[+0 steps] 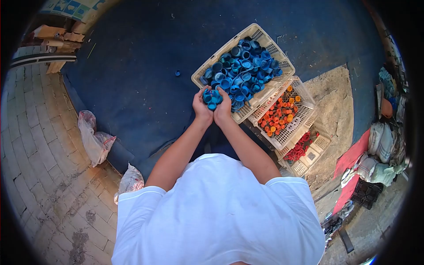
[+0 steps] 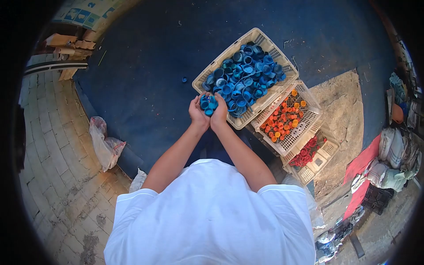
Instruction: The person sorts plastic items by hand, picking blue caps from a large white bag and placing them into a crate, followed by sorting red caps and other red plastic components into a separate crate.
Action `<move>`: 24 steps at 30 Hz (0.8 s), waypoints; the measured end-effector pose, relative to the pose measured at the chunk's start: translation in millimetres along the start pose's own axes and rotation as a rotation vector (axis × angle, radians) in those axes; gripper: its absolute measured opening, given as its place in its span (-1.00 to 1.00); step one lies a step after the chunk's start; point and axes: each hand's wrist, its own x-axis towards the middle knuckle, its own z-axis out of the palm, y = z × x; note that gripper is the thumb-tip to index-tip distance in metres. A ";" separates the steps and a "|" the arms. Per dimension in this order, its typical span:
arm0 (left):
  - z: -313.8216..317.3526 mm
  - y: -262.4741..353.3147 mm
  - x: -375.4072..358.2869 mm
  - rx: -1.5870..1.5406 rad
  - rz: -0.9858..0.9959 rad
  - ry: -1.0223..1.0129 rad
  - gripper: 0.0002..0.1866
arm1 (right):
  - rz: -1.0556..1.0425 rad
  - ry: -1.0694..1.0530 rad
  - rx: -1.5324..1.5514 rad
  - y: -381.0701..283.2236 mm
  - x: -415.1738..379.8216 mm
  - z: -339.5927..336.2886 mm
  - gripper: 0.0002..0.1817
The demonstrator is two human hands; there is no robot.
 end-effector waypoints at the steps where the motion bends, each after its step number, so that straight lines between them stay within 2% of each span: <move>1: -2.7 0.0 3.1 0.020 -0.022 0.017 -0.50 | 0.013 0.019 -0.013 0.7 1.2 1.5 -0.57; 4: -7.7 -0.8 20.2 0.018 -0.040 0.016 -0.48 | 0.087 0.040 0.079 -0.9 9.6 7.1 -0.67; 7: -7.7 1.9 28.0 0.015 -0.084 -0.015 -0.39 | 0.069 0.064 0.060 -1.1 11.1 13.1 -0.72; 13: -2.2 11.7 29.8 0.081 -0.136 -0.036 -0.21 | 0.046 -0.011 0.065 6.0 25.4 5.9 -0.58; 16: -5.7 13.6 35.3 0.052 -0.137 -0.041 -0.19 | 0.045 0.066 0.041 6.3 20.6 13.5 -0.46; 19: -4.8 18.6 34.5 0.064 -0.151 0.003 -0.18 | 0.066 0.048 0.037 4.9 14.6 19.2 -0.33; 24: -8.3 27.4 31.4 0.061 -0.170 0.003 -0.23 | 0.072 0.030 -0.029 5.7 4.8 23.8 -0.29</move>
